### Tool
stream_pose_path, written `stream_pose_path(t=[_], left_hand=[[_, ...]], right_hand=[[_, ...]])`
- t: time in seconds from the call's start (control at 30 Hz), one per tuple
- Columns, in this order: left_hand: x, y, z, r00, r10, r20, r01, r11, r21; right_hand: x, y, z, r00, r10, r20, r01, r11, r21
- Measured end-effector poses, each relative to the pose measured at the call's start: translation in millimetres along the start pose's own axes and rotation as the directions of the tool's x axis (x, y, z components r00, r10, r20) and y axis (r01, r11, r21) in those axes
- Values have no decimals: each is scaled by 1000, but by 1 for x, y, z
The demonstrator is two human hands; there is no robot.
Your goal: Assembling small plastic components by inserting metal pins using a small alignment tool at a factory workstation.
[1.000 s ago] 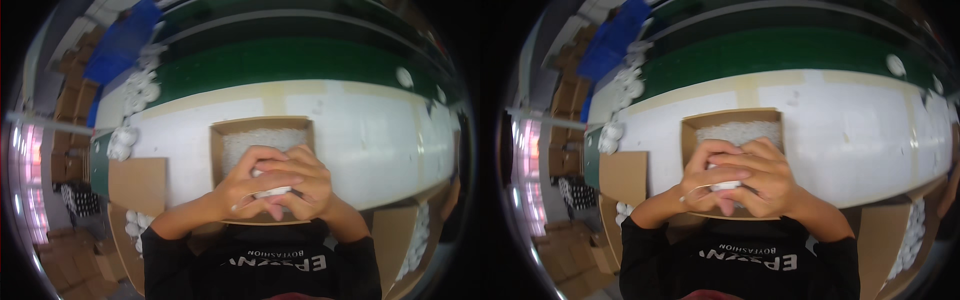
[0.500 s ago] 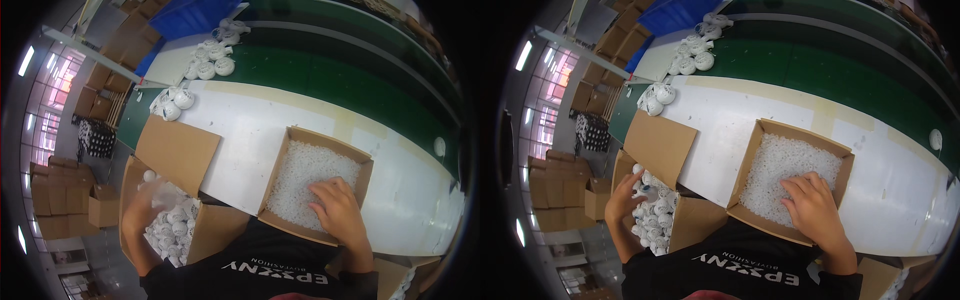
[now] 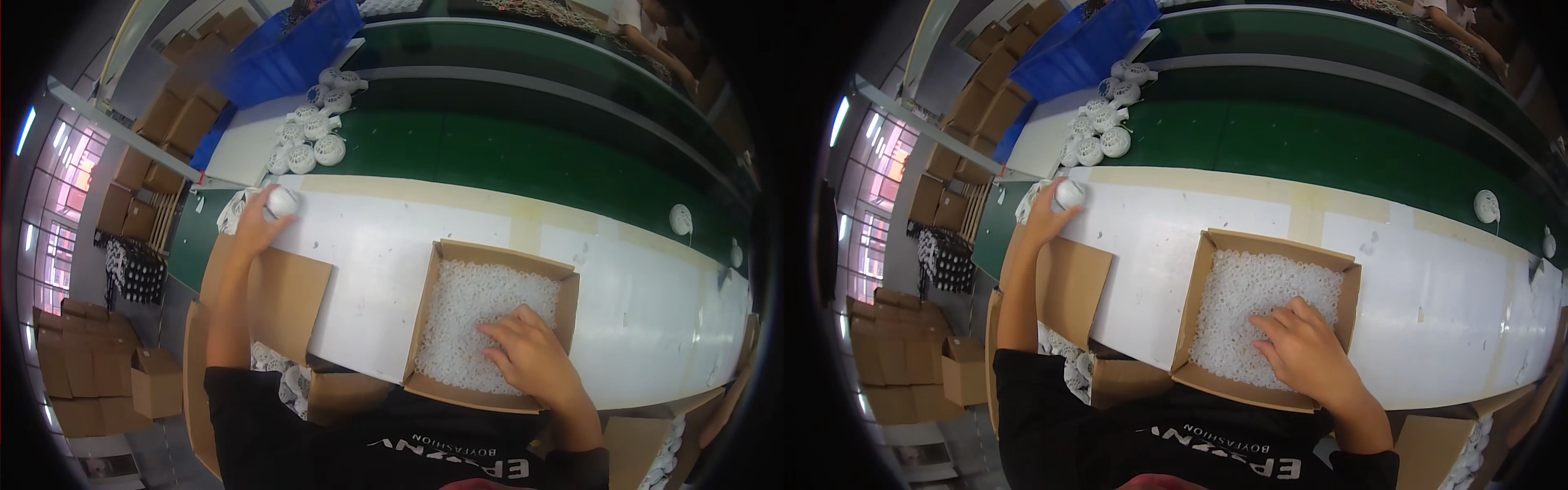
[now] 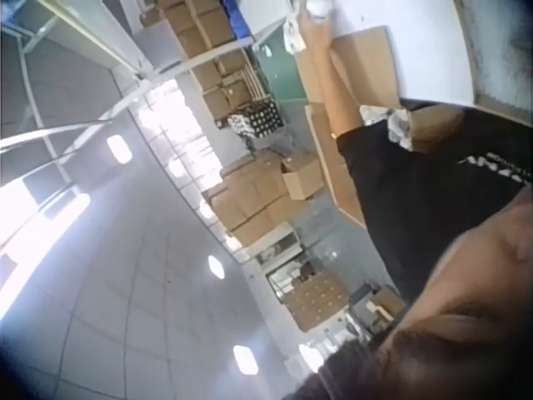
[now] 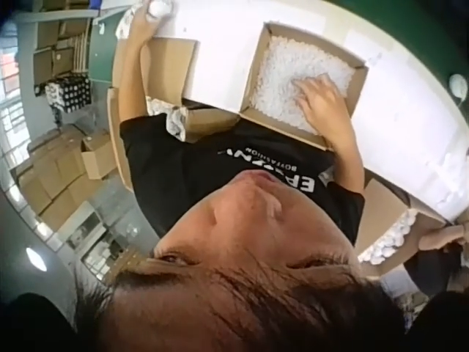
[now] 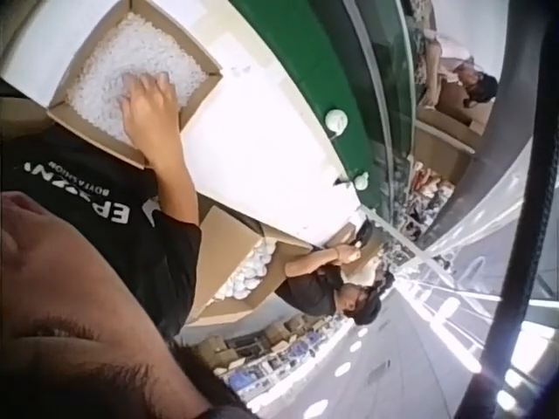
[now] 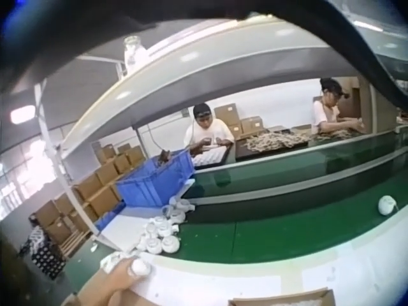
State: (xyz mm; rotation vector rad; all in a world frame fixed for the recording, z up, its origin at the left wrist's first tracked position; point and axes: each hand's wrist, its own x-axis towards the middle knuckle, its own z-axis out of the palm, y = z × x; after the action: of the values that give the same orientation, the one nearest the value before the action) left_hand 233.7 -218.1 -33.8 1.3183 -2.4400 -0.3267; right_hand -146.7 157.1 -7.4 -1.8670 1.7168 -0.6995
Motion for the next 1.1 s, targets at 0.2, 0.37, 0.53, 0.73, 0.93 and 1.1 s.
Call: stream_pose_path(t=[0.2,0.37,0.53,0.73,0.93,1.1], left_hand=[[-25,134,20,910,247,334,-181,960,-215],[-6,193,-9,704,448,552,-223,876,-427],[120,136,-24,950,101,297,-7,953,-302],[175,70,40,973,-218,72,176,911,372],[193,38,45,933,-283,224,151,870,470],[177,52,28,825,-382,416,254,909,331]], right_hand=[[7,0,-2,999,6,39,-6,1000,5],[11,3,-4,1000,11,28,-12,1000,25],[13,2,-5,998,23,51,-25,999,32],[11,8,-5,999,5,37,-6,1000,20],[10,9,-5,999,-30,20,30,999,19],[9,10,-3,999,-49,-1,49,998,40]])
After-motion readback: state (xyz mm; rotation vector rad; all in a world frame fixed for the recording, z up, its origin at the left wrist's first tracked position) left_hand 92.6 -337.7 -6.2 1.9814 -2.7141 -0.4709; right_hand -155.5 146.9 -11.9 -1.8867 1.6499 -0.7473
